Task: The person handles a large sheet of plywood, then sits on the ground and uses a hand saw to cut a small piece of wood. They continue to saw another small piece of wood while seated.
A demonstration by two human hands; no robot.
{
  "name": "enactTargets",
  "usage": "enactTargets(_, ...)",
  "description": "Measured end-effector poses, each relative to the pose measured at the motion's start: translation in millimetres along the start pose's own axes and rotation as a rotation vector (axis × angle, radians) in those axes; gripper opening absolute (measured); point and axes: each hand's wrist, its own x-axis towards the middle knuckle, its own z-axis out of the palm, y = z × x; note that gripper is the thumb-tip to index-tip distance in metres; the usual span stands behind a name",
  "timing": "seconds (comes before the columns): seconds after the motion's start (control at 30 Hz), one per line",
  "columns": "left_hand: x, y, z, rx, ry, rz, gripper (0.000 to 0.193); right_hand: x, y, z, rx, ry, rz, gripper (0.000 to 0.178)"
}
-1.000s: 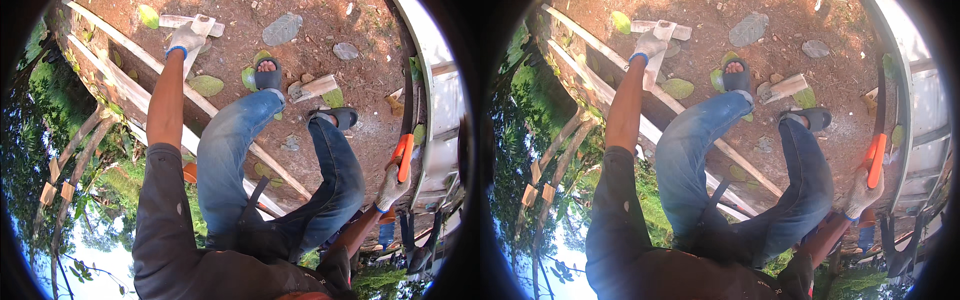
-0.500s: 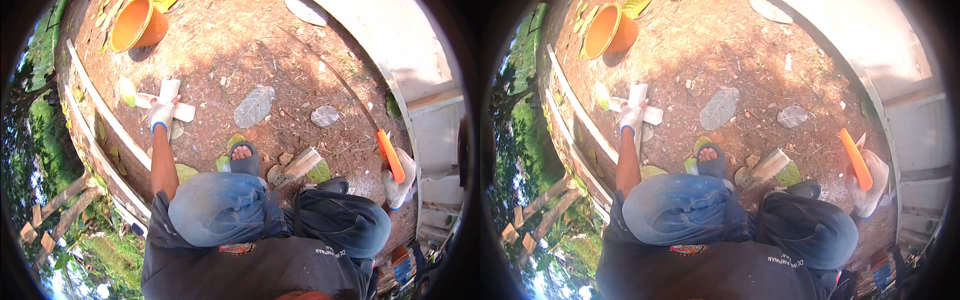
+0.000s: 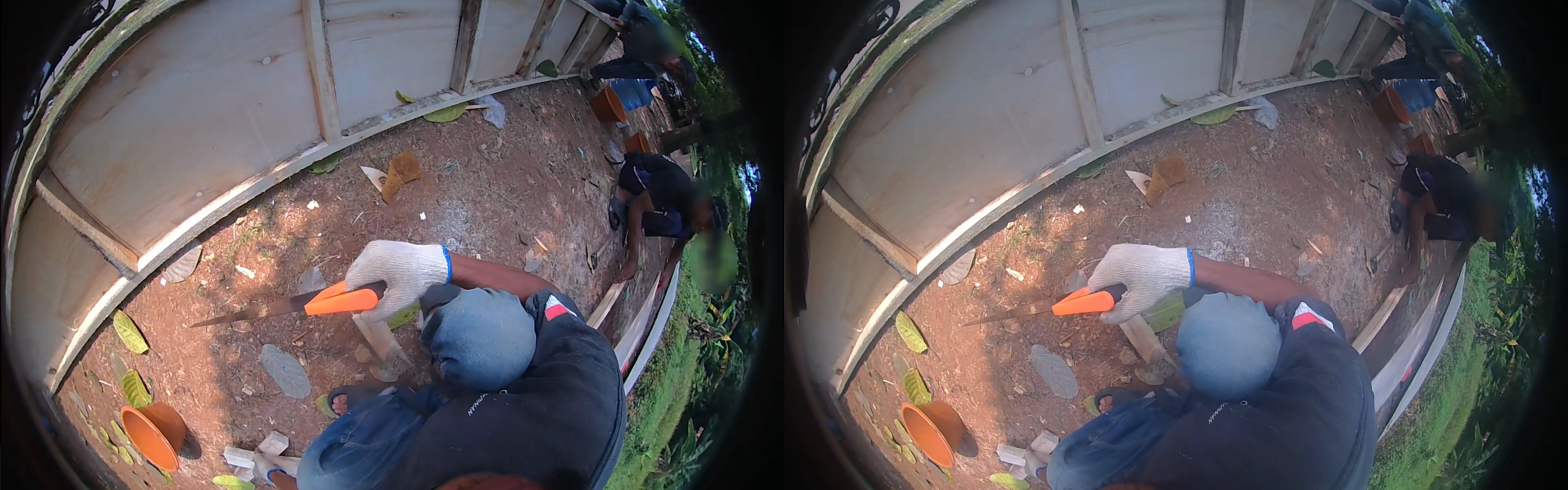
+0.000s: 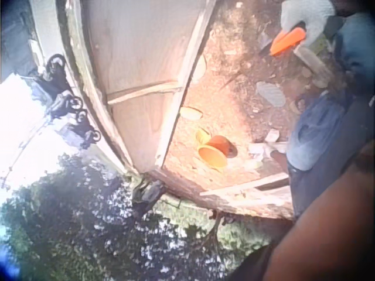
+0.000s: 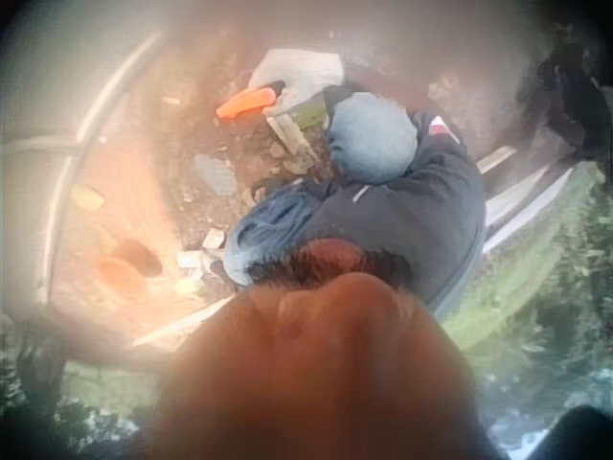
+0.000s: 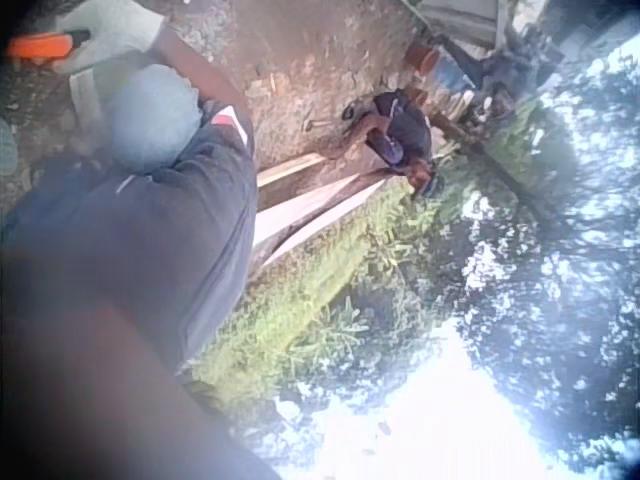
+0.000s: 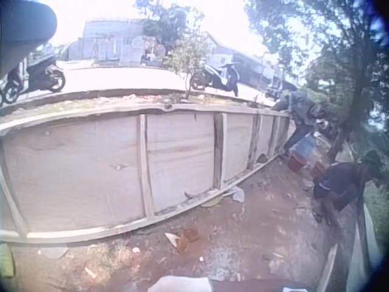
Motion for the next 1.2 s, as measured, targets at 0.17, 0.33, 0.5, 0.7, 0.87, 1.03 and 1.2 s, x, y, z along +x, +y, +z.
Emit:
enactTargets(0.17,-21.6,28.8,8.5,0.021,-0.025,0.132,0.081,-0.1,7.9,7.9,0.006,-0.024,-0.023,0.026)
enactTargets(0.33,-30.9,40.5,10.8,0.028,-0.047,0.19,0.08,1.4,7.1,13.8,0.043,0.026,-0.025,0.025)
enactTargets(0.5,-35.2,41.6,9.3,0.016,-0.071,0.23,0.08,2.3,14.6,19.4,0.066,0.03,0.006,0.024)
enactTargets(0.7,-45.5,44.4,10.5,0.008,-0.098,0.284,0.08,-3.6,15.8,22.9,0.065,0.055,0.059,0.021)
enactTargets(0.87,-36.0,52.3,34.2,-0.038,-0.081,0.365,0.088,-3.5,12.7,20.3,0.221,0.16,0.053,0.017)
enactTargets(1.03,-91.8,130.3,10.7,0.114,-0.178,0.251,0.093,1.6,15.1,17.4,0.134,0.201,0.038,0.017)
enactTargets(1.2,-60.3,99.2,28.5,0.06,-0.188,0.369,0.1,-2.8,25.4,24.0,0.182,0.268,0.025,0.018)
